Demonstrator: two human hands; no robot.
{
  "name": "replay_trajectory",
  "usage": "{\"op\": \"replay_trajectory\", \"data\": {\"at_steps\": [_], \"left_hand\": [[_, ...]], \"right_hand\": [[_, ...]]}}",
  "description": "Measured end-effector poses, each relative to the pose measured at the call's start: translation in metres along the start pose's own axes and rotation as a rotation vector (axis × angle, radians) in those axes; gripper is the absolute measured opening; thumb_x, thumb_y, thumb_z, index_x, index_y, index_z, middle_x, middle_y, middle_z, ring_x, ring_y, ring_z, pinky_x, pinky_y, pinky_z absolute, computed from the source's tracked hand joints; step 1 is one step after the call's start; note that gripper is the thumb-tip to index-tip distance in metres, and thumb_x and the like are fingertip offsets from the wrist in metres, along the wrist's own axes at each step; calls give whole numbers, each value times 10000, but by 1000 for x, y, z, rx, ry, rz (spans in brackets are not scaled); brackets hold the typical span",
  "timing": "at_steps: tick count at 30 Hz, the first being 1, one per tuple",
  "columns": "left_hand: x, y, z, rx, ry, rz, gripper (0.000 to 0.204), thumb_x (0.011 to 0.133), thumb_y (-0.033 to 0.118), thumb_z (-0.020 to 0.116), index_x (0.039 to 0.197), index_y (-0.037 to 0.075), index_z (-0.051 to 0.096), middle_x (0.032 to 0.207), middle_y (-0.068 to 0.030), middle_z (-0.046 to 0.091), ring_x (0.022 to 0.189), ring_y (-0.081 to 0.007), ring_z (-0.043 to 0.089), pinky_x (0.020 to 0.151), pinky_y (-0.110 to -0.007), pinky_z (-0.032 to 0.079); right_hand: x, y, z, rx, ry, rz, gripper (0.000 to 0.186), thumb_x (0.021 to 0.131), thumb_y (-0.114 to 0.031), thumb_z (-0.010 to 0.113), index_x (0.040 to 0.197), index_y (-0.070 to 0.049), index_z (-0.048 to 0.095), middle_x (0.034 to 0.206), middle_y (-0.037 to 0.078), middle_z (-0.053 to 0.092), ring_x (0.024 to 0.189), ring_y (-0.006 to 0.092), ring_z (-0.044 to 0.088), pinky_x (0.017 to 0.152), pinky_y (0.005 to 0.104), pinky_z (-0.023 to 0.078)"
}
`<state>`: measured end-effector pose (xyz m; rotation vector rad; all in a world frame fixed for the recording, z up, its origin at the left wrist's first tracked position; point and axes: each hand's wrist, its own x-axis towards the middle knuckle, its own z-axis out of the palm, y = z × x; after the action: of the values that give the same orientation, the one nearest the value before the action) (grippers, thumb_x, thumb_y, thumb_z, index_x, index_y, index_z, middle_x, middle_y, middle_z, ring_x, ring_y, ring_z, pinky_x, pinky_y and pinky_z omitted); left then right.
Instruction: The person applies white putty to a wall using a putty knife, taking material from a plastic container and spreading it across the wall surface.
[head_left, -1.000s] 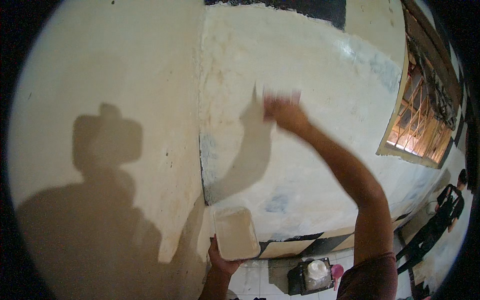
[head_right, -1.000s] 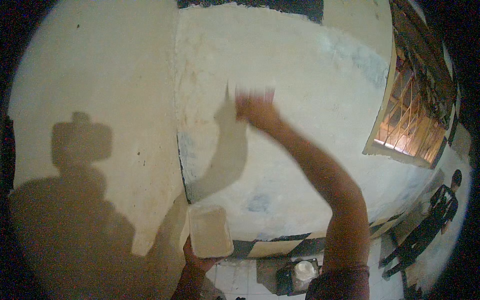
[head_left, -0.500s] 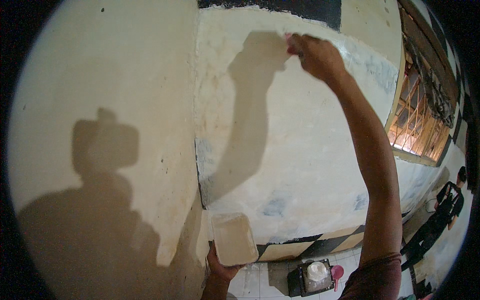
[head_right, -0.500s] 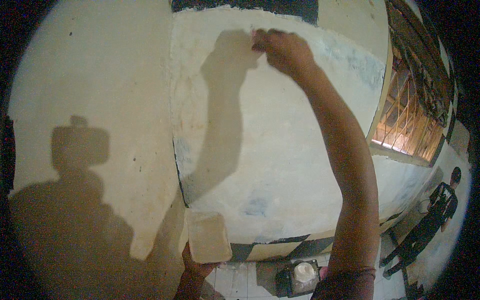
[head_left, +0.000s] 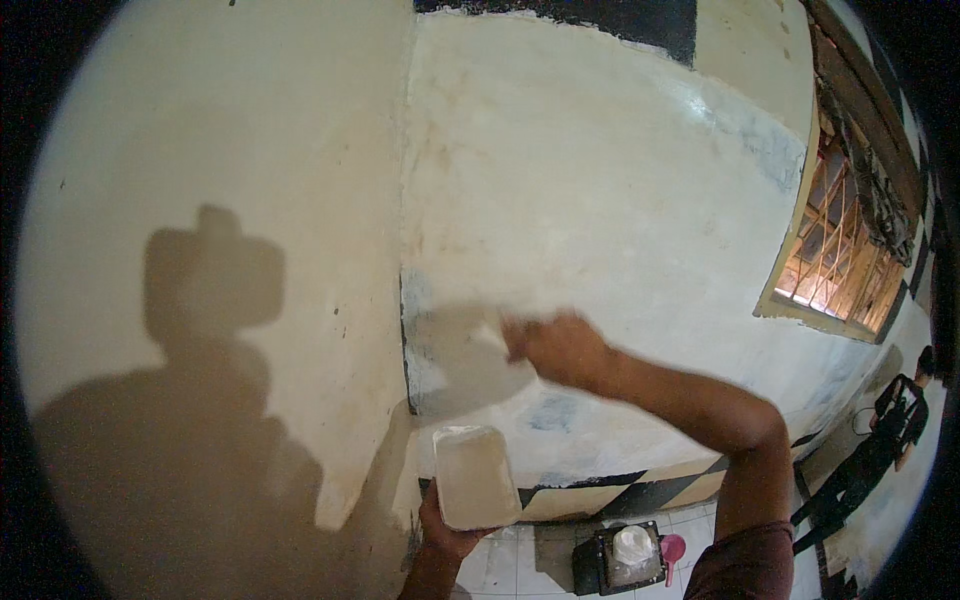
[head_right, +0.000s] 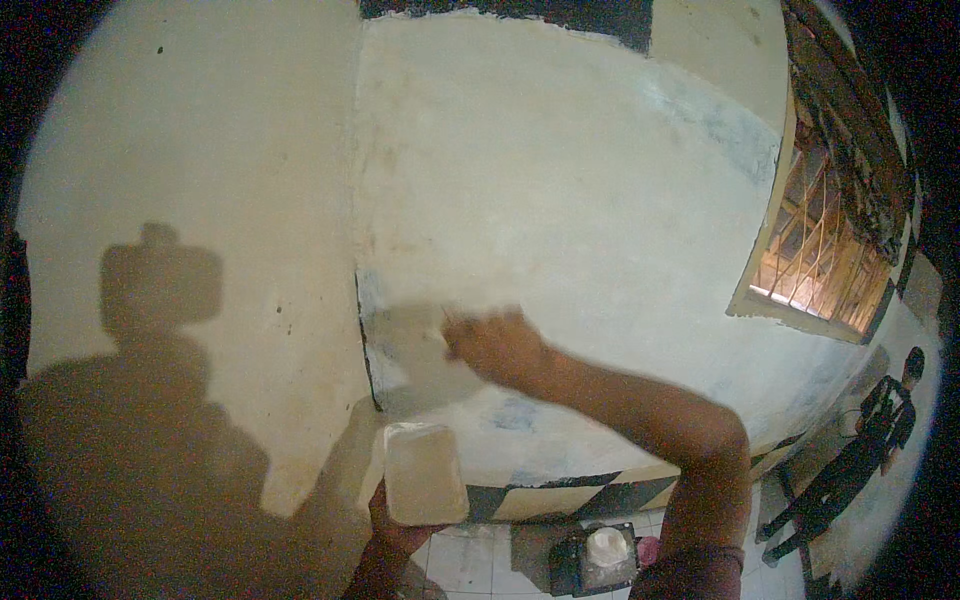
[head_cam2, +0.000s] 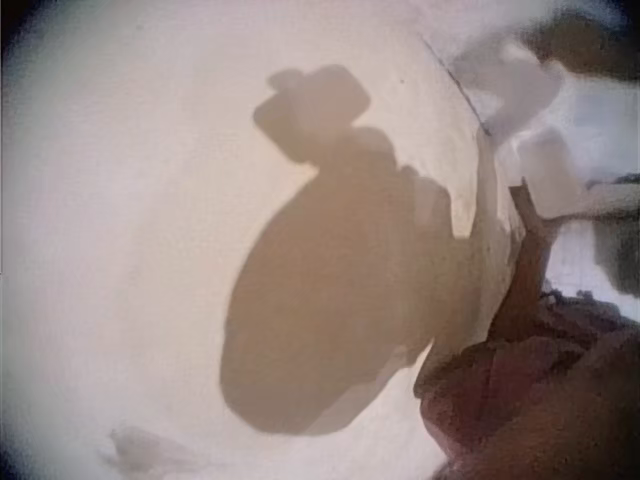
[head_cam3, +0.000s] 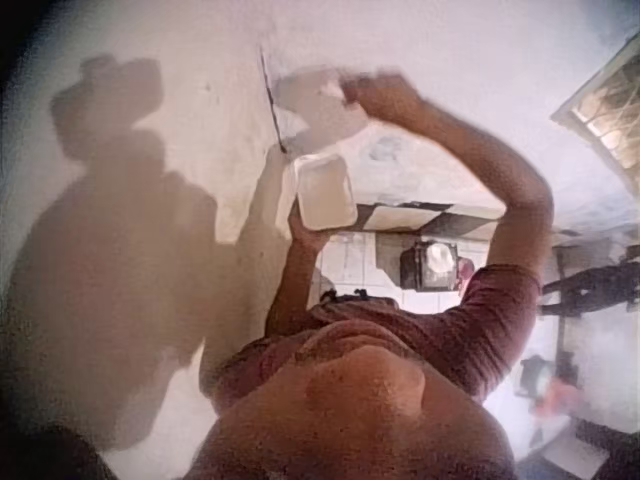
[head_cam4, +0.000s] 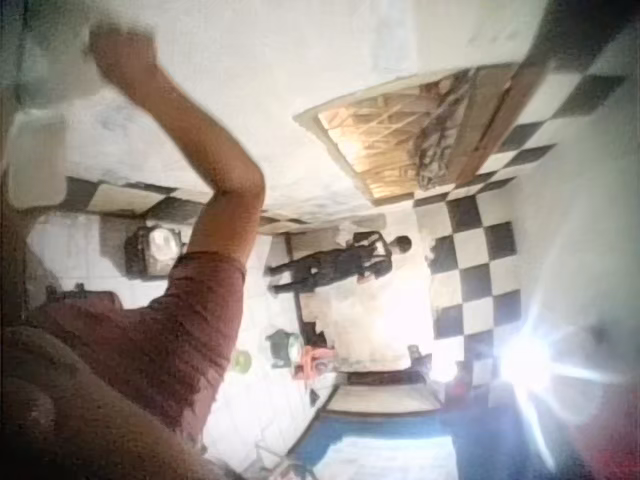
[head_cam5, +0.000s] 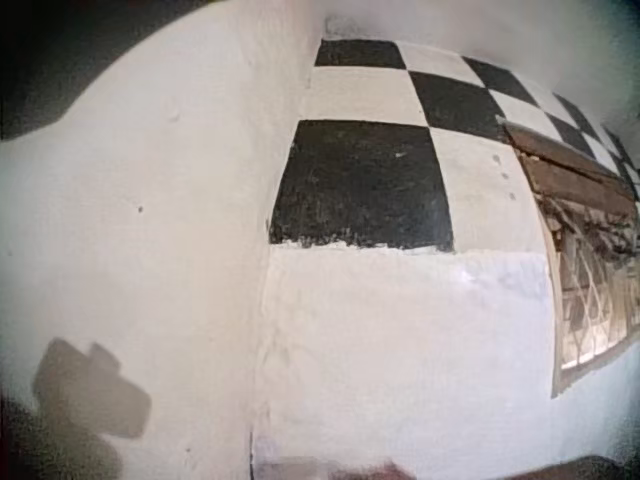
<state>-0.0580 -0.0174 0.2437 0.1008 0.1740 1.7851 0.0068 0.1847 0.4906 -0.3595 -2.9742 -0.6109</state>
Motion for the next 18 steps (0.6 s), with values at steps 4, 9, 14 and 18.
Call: {"op": "replay_trajectory", "data": {"at_steps": [4,9,14,18], "left_hand": [[-4,3,-10,2,7,45,573,921,514,371,1330,126,472,1209,-143,579,936,-369,640,591,-548,545],[9,0,-26,-3,-122,137,596,904,457,444,1350,61,415,1188,-174,556,941,-385,617,600,-522,577],[5,15,-33,-56,-340,93,588,918,544,372,1330,135,469,1208,-134,578,990,-361,615,671,-573,534],[-3,17,-9,61,-50,174,605,920,547,368,1359,138,444,1268,-129,554,1122,-378,571,813,-640,491]], "right_hand": [[89,22,-143,-264,418,83,396,916,-156,491,1305,-226,516,1089,82,650,897,285,661,725,442,532],[162,68,-237,-574,772,179,214,883,-217,571,1090,-176,604,982,115,684,820,319,681,630,449,555],[195,69,-139,-312,532,201,331,896,-350,563,1147,-134,576,1110,99,655,1048,330,619,847,708,394],[142,25,80,-273,416,20,495,828,-412,617,1161,-51,551,1132,131,615,1042,326,604,802,794,318]]}}
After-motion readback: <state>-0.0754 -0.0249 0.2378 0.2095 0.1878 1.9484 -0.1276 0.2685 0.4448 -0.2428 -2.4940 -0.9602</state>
